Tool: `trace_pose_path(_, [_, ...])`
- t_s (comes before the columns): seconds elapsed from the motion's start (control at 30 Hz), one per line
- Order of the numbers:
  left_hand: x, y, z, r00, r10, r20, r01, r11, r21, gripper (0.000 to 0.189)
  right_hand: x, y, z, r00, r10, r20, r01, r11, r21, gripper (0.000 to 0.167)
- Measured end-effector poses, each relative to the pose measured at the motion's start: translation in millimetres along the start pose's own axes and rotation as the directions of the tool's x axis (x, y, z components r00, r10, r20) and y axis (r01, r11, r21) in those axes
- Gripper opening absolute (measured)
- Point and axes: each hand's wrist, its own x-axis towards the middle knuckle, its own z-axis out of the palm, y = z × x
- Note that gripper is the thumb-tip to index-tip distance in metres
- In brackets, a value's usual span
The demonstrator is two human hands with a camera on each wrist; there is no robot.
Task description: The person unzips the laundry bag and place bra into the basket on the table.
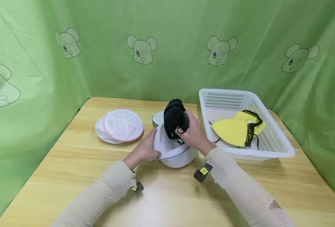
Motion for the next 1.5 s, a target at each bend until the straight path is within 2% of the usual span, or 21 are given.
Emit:
trace_pose_path(0.2, [-0.2,1.7,0.2,1.000,0.014,0.002,-0.014,1.000,-0.001,0.108,4.5,-3,-3,0.998,-0.042,-0.052,0.042,0.999,-0.002,0.041])
trace_pose_path(0.6, [1.9,2.1,-2.0,1.000,-0.013,-0.010,0.012,1.000,-0.025,0.108,12.3,-4,-14,0.989,-0.097,-0.112,0.097,0.995,-0.008,0.046])
trace_pose_path(1.07, [1.8,1.7,-2.4,0.999,-0.034,-0.022,0.033,0.999,-0.028,0.108,15.9,-3,-27,0.984,-0.096,-0.150,0.092,0.995,-0.028,0.042])
trace_pose_path(1.5, [0.0,0.9,-1.3,0.999,-0.024,-0.040,0.022,0.999,-0.050,0.111,16.2,-1,-42,0.986,-0.062,-0.155,0.055,0.997,-0.046,0.040])
